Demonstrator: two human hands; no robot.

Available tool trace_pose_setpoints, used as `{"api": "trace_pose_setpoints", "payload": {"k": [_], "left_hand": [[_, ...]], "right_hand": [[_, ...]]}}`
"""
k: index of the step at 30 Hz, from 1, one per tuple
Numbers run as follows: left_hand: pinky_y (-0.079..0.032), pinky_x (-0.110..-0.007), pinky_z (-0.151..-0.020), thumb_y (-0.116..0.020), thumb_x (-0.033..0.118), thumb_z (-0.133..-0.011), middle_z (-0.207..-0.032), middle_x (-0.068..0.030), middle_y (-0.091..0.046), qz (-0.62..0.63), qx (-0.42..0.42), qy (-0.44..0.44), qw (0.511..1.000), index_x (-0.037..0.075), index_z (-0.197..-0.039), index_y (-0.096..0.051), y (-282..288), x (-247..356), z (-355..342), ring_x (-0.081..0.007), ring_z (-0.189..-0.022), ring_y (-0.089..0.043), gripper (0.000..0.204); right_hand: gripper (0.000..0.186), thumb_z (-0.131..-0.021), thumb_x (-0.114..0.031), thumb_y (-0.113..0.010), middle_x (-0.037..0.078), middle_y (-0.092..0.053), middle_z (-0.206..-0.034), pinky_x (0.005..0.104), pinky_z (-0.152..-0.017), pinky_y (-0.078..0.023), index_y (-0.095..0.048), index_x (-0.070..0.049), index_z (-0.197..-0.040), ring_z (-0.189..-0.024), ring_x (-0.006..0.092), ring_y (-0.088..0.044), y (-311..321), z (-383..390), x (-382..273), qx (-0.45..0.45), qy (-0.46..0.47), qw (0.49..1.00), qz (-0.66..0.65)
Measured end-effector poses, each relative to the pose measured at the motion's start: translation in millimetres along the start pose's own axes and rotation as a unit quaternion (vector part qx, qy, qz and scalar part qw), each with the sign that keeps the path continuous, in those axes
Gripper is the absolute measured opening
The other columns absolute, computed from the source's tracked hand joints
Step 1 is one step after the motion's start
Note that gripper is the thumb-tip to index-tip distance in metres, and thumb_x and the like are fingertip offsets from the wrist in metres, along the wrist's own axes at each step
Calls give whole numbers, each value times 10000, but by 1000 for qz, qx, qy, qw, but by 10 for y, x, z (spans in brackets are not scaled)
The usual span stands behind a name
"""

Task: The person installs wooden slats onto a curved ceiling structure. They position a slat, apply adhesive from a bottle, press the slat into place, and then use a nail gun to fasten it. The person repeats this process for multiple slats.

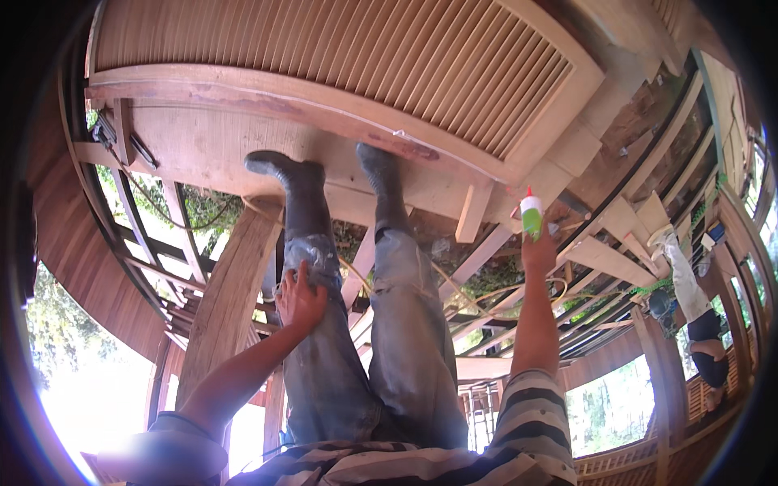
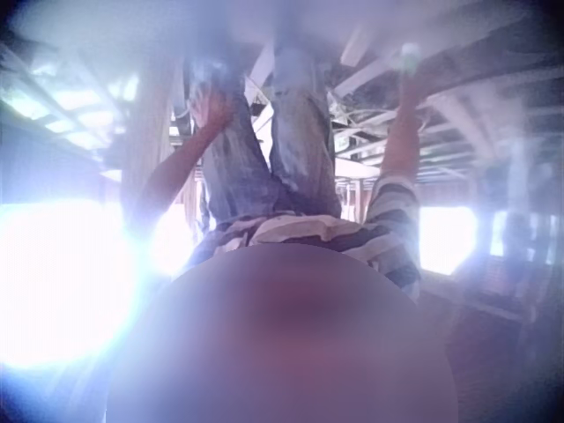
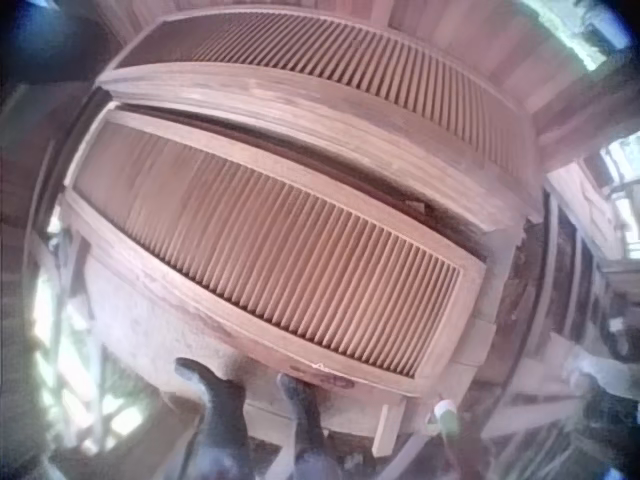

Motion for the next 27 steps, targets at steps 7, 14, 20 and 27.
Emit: {"api": "trace_pose_setpoints", "payload": {"k": [7, 14, 20, 27], "left_hand": [[-361, -653, -1146, -641, 392, -878, -1477, -228, -498, 23, 20, -7, 1000, 121, -1612, -429, 39, -65, 12, -406, -1421, -492, 811], [-369, -667, -1119, -637, 359, -869, -1430, -217, -524, 27, 16, 0, 1000, 97, -1593, -455, 11, -107, -38, -398, -1390, -517, 792], [-369, -673, -1113, -640, 358, -867, -1412, -217, -533, 49, 27, -2, 998, 88, -1602, -451, 66, -121, -54, -399, -1365, -531, 806], [-356, -668, -1132, -658, 364, -861, -1513, -260, -496, 71, 26, 14, 997, 81, -1606, -446, -13, -199, -91, -410, -1397, -519, 825]], "right_hand": [[673, -944, -248, -829, 190, -618, -1444, 405, -1043, -529, -561, 23, -1499, -1239, 276, -652, 558, -195, -522, 101, -83, 759, -638], [670, -934, -50, -795, 136, -619, -1405, 365, -1047, -528, -491, 4, -1529, -1239, 223, -640, 2456, -652, -2579, 1, 100, 665, -740], [777, -871, 41, -814, 144, -565, -1431, 412, -1162, -456, -404, 2, -1531, -1337, 243, -565, 3110, -805, -3784, 3, 251, 623, -740], [878, -862, -27, -864, 142, -540, -1481, 508, -1116, -511, -355, -68, -1576, -1344, 266, -577, 4007, -929, -4369, 111, 232, 599, -759]]}}
Point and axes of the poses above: each hand's wrist, its own z-axis away from the middle knuckle, its own y-axis out of the back of the hand, x = y × z, the point moved 8 cm from there along -z, towards the middle knuckle
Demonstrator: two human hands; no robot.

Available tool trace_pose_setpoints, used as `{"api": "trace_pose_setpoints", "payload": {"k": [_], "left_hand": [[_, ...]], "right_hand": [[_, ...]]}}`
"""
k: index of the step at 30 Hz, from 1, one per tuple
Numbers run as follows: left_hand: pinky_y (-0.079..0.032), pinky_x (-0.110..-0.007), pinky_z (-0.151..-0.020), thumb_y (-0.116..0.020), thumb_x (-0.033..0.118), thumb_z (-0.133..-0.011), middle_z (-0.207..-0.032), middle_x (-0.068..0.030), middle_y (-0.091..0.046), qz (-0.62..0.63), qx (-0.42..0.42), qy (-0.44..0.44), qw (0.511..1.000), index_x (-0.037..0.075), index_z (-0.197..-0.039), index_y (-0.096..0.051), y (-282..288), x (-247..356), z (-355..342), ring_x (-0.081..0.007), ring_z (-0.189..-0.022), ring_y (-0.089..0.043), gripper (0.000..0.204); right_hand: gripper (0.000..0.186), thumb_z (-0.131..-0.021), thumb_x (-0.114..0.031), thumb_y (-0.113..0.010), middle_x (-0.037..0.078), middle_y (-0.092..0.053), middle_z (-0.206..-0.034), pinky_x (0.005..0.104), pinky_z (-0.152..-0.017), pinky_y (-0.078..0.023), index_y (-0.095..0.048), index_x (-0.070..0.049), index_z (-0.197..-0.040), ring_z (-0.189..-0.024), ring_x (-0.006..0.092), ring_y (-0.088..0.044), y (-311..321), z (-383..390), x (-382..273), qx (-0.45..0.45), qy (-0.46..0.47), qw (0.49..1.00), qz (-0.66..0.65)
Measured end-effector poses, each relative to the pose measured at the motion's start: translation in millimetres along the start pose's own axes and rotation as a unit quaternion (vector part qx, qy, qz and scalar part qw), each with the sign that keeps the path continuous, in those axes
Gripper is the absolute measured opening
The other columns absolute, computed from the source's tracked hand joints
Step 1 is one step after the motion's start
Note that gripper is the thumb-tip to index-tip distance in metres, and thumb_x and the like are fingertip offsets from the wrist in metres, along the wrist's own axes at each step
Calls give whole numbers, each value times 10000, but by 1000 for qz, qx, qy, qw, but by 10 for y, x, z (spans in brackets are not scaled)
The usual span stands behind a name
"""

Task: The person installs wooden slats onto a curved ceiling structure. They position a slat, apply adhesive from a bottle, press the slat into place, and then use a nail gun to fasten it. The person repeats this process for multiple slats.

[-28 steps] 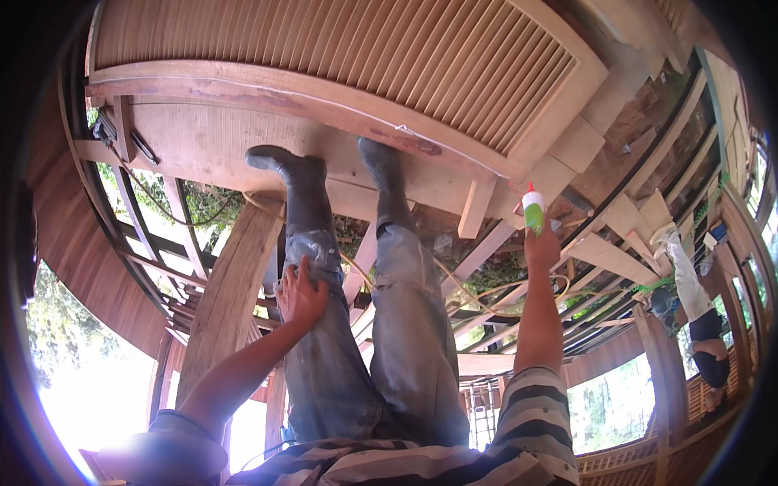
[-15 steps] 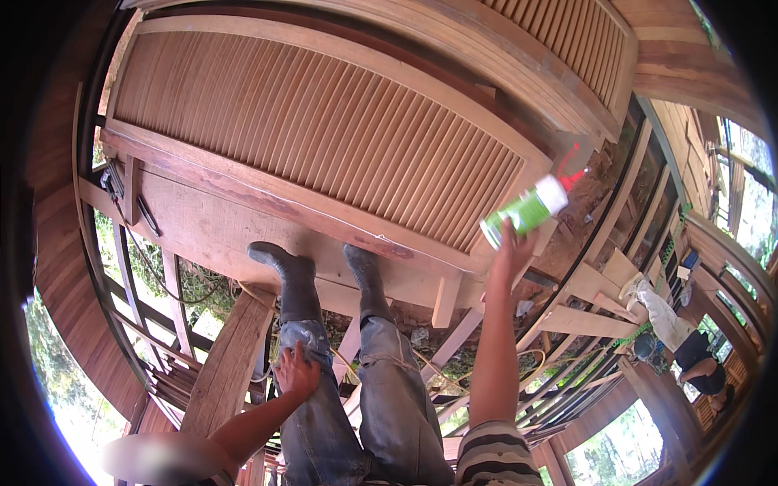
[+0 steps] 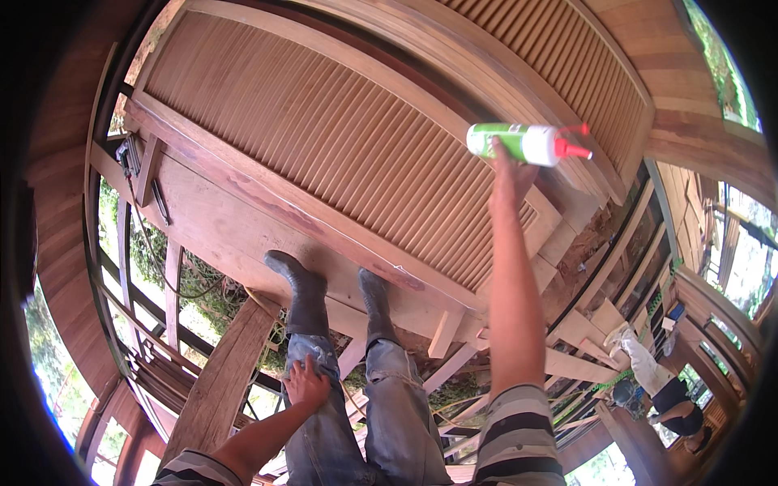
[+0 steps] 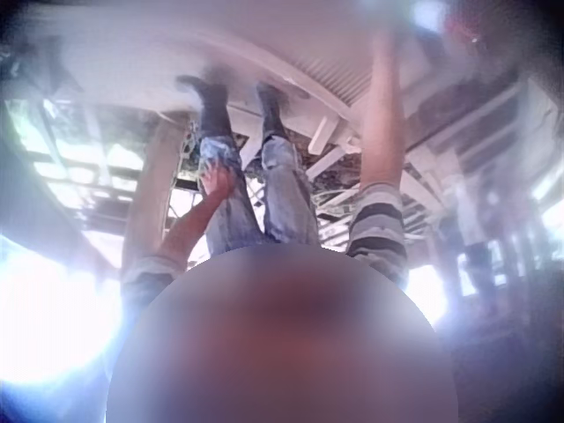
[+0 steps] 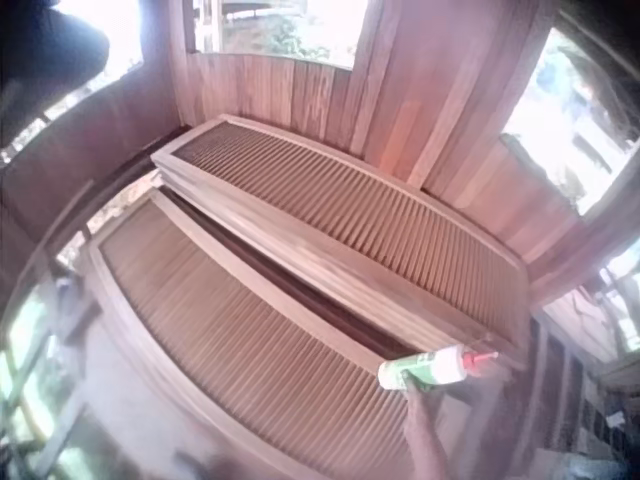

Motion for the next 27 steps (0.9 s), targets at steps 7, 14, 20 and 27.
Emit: {"api": "trace_pose_setpoints", "payload": {"k": [7, 14, 20, 27], "left_hand": [[-355, -663, -1129, -664, 373, -860, -1519, -258, -482, 34, -17, -5, 999, 100, -1599, -455, 87, 2, 10, -417, -1417, -491, 815], [-396, -611, -1103, -667, 369, -856, -1524, -253, -460, 71, -5, -19, 997, 127, -1585, -470, 1, -106, -34, -422, -1440, -451, 793], [-348, -656, -1142, -658, 387, -854, -1579, -264, -418, 103, -37, 0, 994, 126, -1596, -464, 12, -111, -7, -445, -1468, -416, 811], [-366, -605, -1151, -662, 383, -864, -1567, -267, -424, 85, -40, -14, 995, 142, -1603, -450, 5, -143, -24, -447, -1455, -425, 805]], "right_hand": [[823, -826, -8, -898, 109, -634, -1403, 484, -1002, -598, -462, -100, -1518, -1265, 261, -644, 8, -1803, -446, 54, 217, 968, 118], [1127, -702, -148, -988, 182, -661, -1428, 464, -1145, -498, -344, -56, -1622, -1314, 339, -650, -180, -2419, -269, 168, 275, 911, 257], [887, -740, -86, -980, 172, -685, -1393, 431, -1095, -528, -520, -4, -1495, -1222, 292, -687, -253, -2476, -93, 171, 278, 908, 264], [1141, -671, -57, -1015, 223, -555, -1541, 427, -1185, -471, -355, 21, -1598, -1377, 330, -593, -188, -2610, 270, 34, 234, 963, 133]]}}
Point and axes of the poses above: each hand's wrist, its own z-axis away from the middle knuckle, its own y-axis out of the back of the hand, x = y × z, the point moved 8 cm from there along -z, towards the middle knuckle
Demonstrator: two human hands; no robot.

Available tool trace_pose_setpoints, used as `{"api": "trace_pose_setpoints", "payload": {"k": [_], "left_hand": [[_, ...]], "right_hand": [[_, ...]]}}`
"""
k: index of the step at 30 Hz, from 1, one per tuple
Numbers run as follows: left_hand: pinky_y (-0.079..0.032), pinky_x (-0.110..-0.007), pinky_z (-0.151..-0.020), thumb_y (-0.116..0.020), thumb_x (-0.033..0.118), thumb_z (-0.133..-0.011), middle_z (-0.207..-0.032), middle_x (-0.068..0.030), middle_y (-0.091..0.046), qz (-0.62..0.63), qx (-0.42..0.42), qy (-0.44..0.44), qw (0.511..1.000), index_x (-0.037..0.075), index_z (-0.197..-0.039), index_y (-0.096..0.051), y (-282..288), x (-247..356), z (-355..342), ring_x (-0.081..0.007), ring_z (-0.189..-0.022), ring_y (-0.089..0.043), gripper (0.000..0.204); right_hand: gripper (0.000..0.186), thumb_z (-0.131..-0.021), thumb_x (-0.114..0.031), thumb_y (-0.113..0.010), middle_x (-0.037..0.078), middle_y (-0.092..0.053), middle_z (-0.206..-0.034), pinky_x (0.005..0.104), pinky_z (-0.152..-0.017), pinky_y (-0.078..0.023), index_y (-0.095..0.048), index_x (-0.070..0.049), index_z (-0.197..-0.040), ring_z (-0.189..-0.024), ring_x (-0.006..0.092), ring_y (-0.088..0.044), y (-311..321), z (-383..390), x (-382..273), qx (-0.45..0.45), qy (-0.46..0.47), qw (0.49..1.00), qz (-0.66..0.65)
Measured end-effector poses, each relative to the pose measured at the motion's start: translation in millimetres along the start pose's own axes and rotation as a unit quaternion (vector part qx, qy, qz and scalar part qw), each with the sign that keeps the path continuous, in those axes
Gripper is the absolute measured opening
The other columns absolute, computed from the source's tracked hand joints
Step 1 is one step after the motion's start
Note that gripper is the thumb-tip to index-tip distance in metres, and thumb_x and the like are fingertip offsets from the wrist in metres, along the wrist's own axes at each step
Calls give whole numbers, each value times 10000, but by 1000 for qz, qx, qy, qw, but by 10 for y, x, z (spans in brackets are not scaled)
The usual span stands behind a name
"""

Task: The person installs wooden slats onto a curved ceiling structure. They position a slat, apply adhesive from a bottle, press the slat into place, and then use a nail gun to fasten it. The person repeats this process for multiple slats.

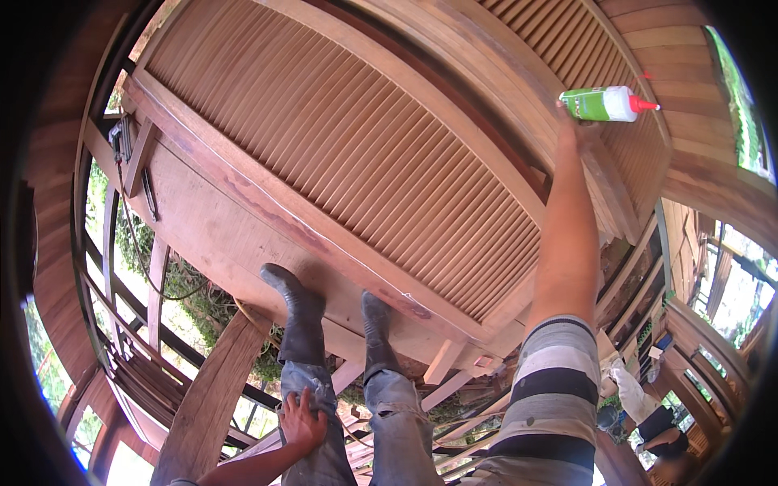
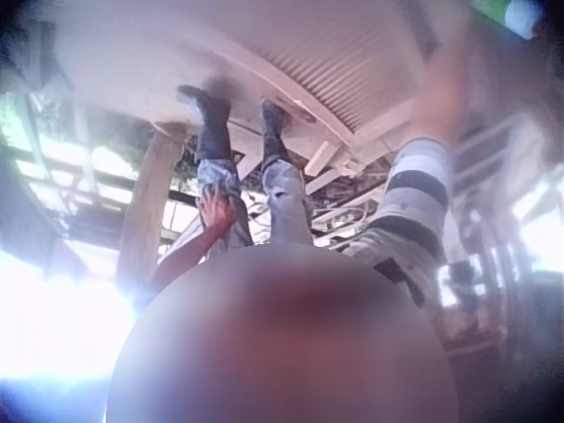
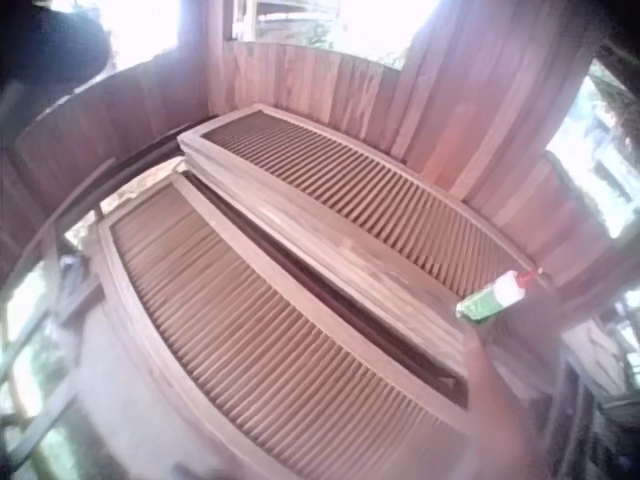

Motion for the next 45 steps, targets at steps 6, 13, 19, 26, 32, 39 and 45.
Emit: {"api": "trace_pose_setpoints", "payload": {"k": [6, 13, 19, 26, 32, 39, 45], "left_hand": [[-363, -618, -1135, -657, 372, -849, -1543, -270, -439, -7, 25, -8, 1000, 114, -1583, -469, -70, -107, -22, -442, -1427, -444, 801], [-369, -643, -1116, -663, 363, -839, -1517, -274, -471, 10, 26, -9, 1000, 103, -1563, -485, 57, -94, -27, -435, -1393, -479, 789], [-378, -635, -1115, -669, 353, -831, -1494, -266, -494, -3, 9, -2, 1000, 98, -1553, -491, 78, -115, -80, -427, -1361, -507, 786], [-371, -640, -1131, -687, 352, -828, -1478, -249, -501, 5, 4, 14, 1000, 106, -1548, -495, 111, -136, -109, -429, -1378, -498, 784], [-402, -617, -1096, -694, 342, -838, -1490, -243, -488, -35, 25, -31, 999, 125, -1557, -487, 207, -113, -93, -417, -1384, -494, 779], [-423, -611, -1077, -677, 341, -862, -1515, -248, -472, -33, 6, -28, 999, 144, -1575, -481, 360, -127, -131, -428, -1397, -484, 765], [-404, -628, -1085, -678, 338, -874, -1526, -249, -465, -38, -3, -27, 999, 123, -1590, -460, 399, -15, -135, -423, -1423, -462, 779]], "right_hand": [[1278, -764, -273, -985, 281, -280, -1716, 459, -1286, -339, -151, 13, -1690, -1561, 365, -380, 85, 733, -425, 65, -164, 971, 160], [1153, -834, -417, -892, 282, -382, -1673, 458, -1261, -360, -224, -18, -1685, -1542, 393, -412, 115, 3460, -24, -200, -243, 923, 223], [1073, -826, -303, -906, 317, -518, -1562, 444, -1113, -514, -293, -47, -1668, -1320, 386, -639, 1024, 6957, -64, -381, -310, 818, 301], [892, -907, -358, -830, 302, -548, -1509, 483, -1143, -472, -391, 50, -1568, -1395, 426, -554, 514, 5227, 20, -311, -341, 844, 272], [783, -857, -292, -903, 178, -638, -1354, 452, -1065, -533, -513, 2, -1470, -1236, 315, -632, 7, 1121, -338, -60, -103, 982, 148], [730, -846, -269, -937, 102, -695, -1252, 418, -1015, -560, -569, -14, -1423, -1121, 234, -692, -244, 235, -642, -49, -68, 995, 59], [887, -929, -386, -846, 236, -536, -1473, 442, -1070, -489, -356, 30, -1540, -1299, 318, -593, 44, 3072, -718, -267, -88, 947, 155]]}}
Point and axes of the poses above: each hand's wrist, its own z-axis away from the middle knuckle, its own y-axis out of the back of the hand, x = y × z, the point moved 8 cm from there along -z, towards the middle knuckle
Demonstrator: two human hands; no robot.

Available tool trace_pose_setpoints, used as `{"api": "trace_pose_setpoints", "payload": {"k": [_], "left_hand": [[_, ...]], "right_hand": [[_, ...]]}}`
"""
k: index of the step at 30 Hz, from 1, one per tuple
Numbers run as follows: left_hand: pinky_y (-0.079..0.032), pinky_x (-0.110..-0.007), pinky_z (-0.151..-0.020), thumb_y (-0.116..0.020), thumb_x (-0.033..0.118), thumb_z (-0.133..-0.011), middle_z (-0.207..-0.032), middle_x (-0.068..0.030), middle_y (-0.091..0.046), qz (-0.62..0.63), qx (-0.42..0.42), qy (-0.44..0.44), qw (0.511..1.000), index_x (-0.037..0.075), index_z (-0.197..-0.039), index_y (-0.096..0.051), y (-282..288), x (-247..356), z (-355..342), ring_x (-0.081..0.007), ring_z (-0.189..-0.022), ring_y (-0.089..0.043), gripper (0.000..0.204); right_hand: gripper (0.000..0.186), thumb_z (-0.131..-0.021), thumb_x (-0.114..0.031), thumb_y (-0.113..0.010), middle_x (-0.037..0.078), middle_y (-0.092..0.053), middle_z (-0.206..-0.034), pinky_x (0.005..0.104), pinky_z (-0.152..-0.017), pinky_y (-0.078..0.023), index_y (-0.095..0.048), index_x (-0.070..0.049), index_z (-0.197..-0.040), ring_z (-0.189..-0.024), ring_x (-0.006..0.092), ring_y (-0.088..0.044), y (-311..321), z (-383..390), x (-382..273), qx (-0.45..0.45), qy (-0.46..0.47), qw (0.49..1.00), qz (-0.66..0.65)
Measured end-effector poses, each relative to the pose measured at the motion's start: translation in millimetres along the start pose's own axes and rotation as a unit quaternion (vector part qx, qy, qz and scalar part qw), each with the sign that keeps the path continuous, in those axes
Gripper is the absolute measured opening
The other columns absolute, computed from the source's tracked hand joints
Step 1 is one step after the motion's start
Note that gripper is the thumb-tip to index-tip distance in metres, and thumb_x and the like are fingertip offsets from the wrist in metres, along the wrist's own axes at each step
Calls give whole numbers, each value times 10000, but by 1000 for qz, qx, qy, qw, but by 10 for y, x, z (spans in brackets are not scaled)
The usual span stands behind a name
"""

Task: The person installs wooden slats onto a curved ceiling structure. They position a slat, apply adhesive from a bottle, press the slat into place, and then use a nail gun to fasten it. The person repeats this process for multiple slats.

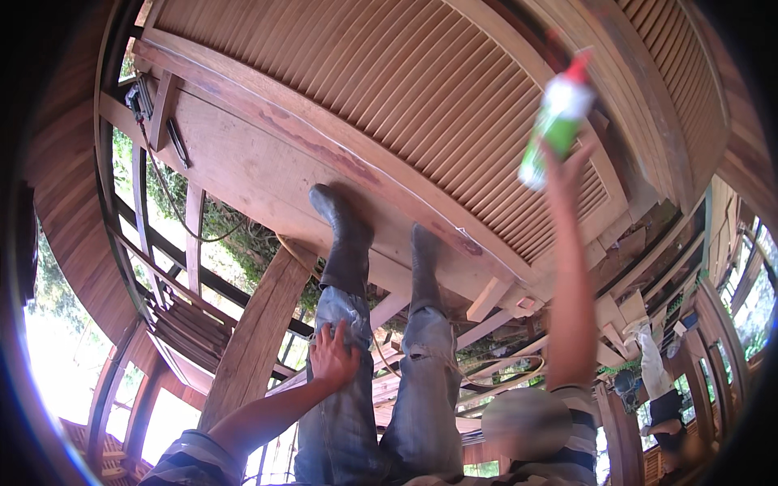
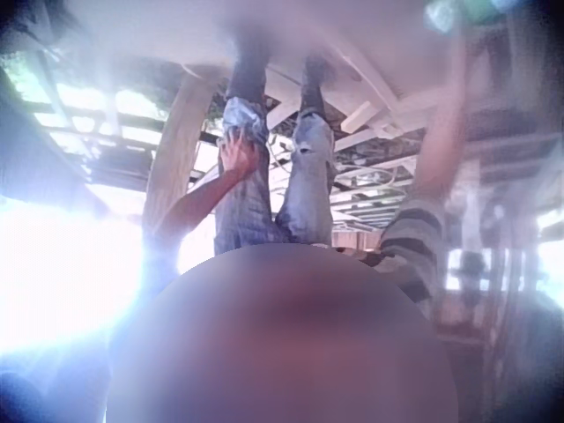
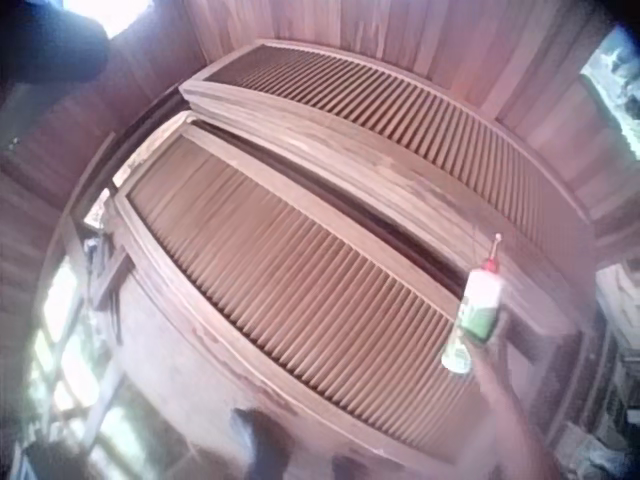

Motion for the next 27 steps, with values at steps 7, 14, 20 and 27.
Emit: {"api": "trace_pose_setpoints", "payload": {"k": [7, 14, 20, 27], "left_hand": [[-398, -618, -1094, -670, 313, -872, -1530, -238, -470, 7, -30, 10, 999, 121, -1595, -460, 32, 21, -52, -410, -1432, -458, 777], [-409, -614, -1084, -666, 323, -875, -1521, -239, -477, -12, -8, -9, 1000, 128, -1588, -472, -21, 18, -60, -414, -1415, -480, 764], [-423, -603, -1072, -667, 323, -874, -1520, -231, -476, -30, 3, -14, 999, 135, -1583, -480, -59, 5, -51, -401, -1413, -486, 757], [-426, -603, -1070, -669, 323, -870, -1490, -217, -488, -33, 9, -15, 999, 134, -1582, -483, -108, -2, -17, -398, -1400, -491, 759]], "right_hand": [[848, -971, -438, -778, 246, -548, -1414, 460, -1059, -486, -323, -14, -1547, -1253, 342, -606, -308, 3482, 1445, -79, -300, 950, -21], [744, -999, -426, -731, 248, -639, -1377, 487, -1001, -518, -366, -105, -1562, -1217, 432, -665, -567, 3894, 1320, -208, -268, 941, 1], [703, -1005, -453, -713, 232, -672, -1344, 486, -1004, -519, -425, -93, -1535, -1202, 405, -684, -639, 3687, 1347, -235, -267, 934, -28], [671, -1010, -418, -707, 215, -682, -1348, 475, -1021, -514, -433, -110, -1540, -1218, 403, -682, -712, 3620, 1136, -244, -219, 944, -50]]}}
Point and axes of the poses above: each hand's wrist, its own z-axis away from the middle knuckle, its own y-axis out of the back of the hand, x = y × z, the point moved 8 cm from there along -z, towards the middle knuckle
